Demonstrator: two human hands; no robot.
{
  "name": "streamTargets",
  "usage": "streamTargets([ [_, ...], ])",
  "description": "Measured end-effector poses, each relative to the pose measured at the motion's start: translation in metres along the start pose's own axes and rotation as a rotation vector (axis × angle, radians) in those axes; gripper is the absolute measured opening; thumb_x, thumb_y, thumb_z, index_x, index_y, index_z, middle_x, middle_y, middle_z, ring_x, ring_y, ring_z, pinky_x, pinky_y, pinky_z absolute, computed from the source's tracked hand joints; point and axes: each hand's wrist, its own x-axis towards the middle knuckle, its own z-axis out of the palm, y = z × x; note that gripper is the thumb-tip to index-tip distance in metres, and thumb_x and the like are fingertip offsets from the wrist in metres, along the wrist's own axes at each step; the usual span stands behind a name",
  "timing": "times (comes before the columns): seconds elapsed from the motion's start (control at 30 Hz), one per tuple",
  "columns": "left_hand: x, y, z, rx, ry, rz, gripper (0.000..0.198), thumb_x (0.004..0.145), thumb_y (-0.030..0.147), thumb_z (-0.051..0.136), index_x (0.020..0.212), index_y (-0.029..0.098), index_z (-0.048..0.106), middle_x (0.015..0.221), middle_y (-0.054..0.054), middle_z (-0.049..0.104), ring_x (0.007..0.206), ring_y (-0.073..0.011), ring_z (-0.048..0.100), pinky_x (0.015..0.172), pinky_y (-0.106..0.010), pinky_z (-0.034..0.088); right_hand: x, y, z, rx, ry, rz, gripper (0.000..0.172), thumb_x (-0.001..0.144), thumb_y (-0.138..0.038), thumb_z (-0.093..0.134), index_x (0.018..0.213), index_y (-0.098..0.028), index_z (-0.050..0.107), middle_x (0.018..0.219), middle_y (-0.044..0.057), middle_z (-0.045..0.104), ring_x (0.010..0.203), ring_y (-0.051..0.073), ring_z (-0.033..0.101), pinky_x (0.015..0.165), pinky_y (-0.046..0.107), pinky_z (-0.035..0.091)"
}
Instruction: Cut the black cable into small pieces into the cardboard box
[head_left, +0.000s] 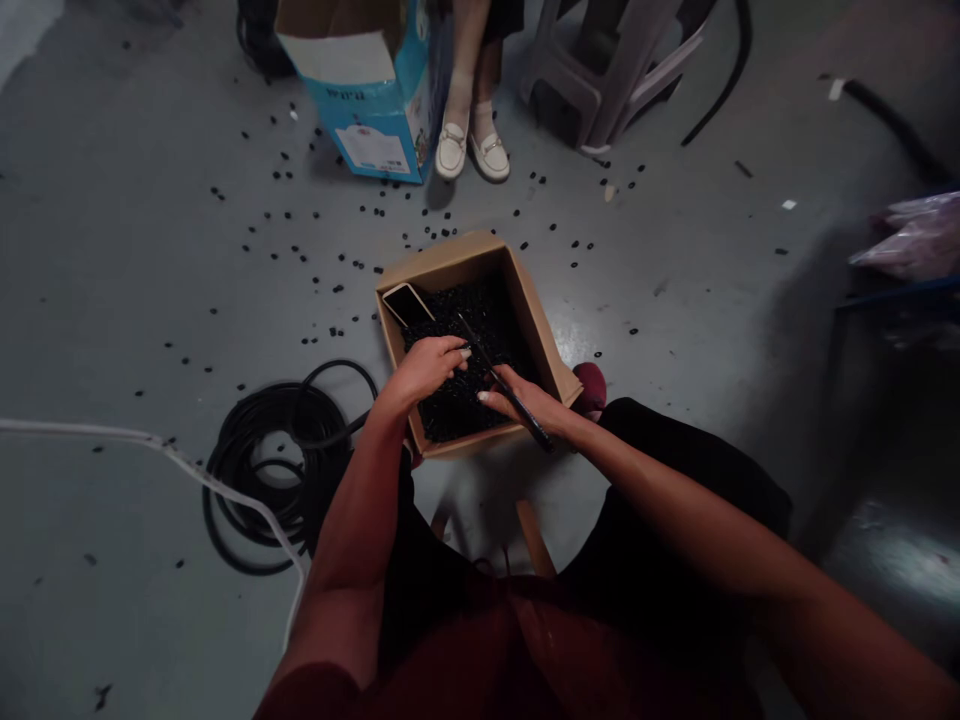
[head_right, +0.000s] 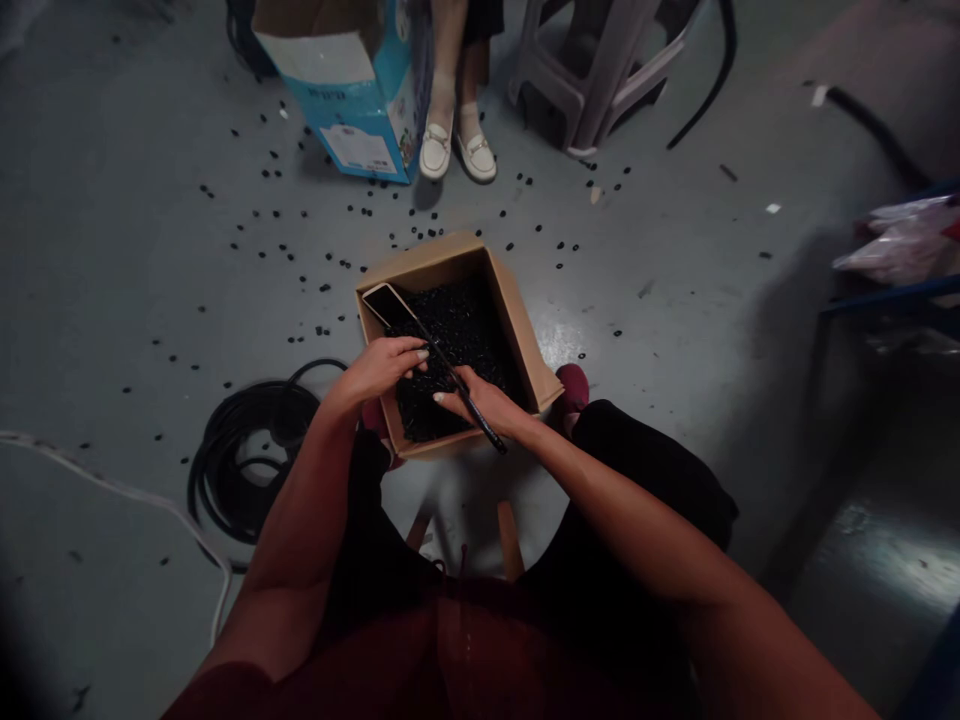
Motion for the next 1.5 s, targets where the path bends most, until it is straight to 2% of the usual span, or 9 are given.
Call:
streamTargets([
  [0.1,-0.001,0.003,0.001,-0.005,-0.002,-0.008,0.032,0.087,0.024,0.046,0.107,0.013,0.069,0.083,-0.004,0.072,0.064,-0.0122,0.058,0.067,-0.024,0.048,-0.001,-0.003,-0.001,-0.043,0.029,0.007,0.033,0.089,-0.043,0.055,0.11,-0.018,0.05,0.1,0.007,0.063,0.09,0.021,0.059,0.078,0.032,0.045],
  [0.23,0.0,0.005,0.004,0.014,0.031,-0.02,0.033,0.088,0.024,0.046,0.108,0.012,0.068,0.084,-0.005,0.071,0.065,-0.0124,0.059,0.066,-0.024,0.048,-0.001,-0.005,0.001,-0.078,0.073,0.038,0.023,0.091,-0.041,0.048,0.101,-0.02,0.051,0.083,0.002,0.06,0.073,0.017,0.054,0.067,0.028,0.041],
  [0.4,0.001,0.001,0.006,0.053,0.038,-0.034,0.031,0.089,0.028,0.048,0.11,0.014,0.066,0.083,-0.004,0.07,0.064,-0.0123,0.059,0.066,-0.024,0.047,0.0,-0.002,0.001,-0.07,0.144,0.071,0.02,0.089,-0.041,0.048,0.089,-0.022,0.05,0.069,-0.001,0.052,0.061,0.015,0.047,0.061,0.027,0.036],
  [0.6,0.005,-0.009,0.003,0.133,0.024,-0.037,0.023,0.089,0.027,0.047,0.08,0.016,0.065,0.074,-0.003,0.067,0.06,-0.0126,0.056,0.059,-0.023,0.042,0.004,0.003,-0.001,-0.071,0.166,0.103,0.02,0.088,-0.041,0.049,0.08,-0.022,0.047,0.064,-0.002,0.05,0.06,0.015,0.047,0.058,0.025,0.035],
  [0.73,0.006,-0.011,0.005,0.287,0.027,-0.018,0.024,0.088,0.024,0.048,0.071,0.017,0.063,0.071,-0.005,0.066,0.065,-0.0148,0.057,0.063,-0.024,0.042,0.006,0.009,0.003,-0.047,0.179,0.084,0.021,0.089,-0.041,0.049,0.079,-0.022,0.047,0.063,-0.002,0.05,0.059,0.013,0.047,0.054,0.024,0.036],
  [1.0,0.007,-0.017,0.003,0.42,0.091,-0.059,0.028,0.093,0.027,0.042,0.09,0.017,0.068,0.085,-0.009,0.07,0.08,-0.0195,0.063,0.071,-0.026,0.042,0.003,0.005,0.008,0.238,0.067,0.208,0.025,0.091,-0.046,0.047,0.085,-0.022,0.043,0.063,-0.004,0.049,0.05,0.011,0.049,0.044,0.02,0.04],
  [1.13,0.007,-0.016,-0.003,0.331,0.159,-0.02,0.029,0.093,0.027,0.041,0.096,0.018,0.068,0.083,-0.006,0.069,0.078,-0.0182,0.062,0.071,-0.026,0.043,0.003,0.0,0.01,0.273,0.058,0.16,0.022,0.09,-0.042,0.051,0.092,-0.021,0.046,0.073,-0.002,0.055,0.06,0.011,0.054,0.053,0.021,0.047],
  [1.3,0.006,-0.012,-0.003,0.166,0.114,-0.017,0.03,0.091,0.028,0.043,0.103,0.017,0.068,0.076,-0.003,0.068,0.07,-0.0152,0.06,0.068,-0.024,0.045,0.003,0.002,0.012,0.209,0.02,0.081,0.027,0.089,-0.045,0.054,0.097,-0.019,0.049,0.081,0.001,0.057,0.073,0.014,0.055,0.066,0.026,0.049],
  [1.5,0.004,-0.007,-0.002,0.112,0.073,-0.035,0.033,0.09,0.028,0.044,0.109,0.014,0.068,0.078,-0.004,0.068,0.065,-0.0143,0.059,0.067,-0.025,0.046,0.004,0.004,0.009,0.106,0.034,0.054,0.034,0.089,-0.047,0.056,0.106,-0.017,0.051,0.092,0.004,0.061,0.083,0.017,0.057,0.075,0.03,0.047],
])
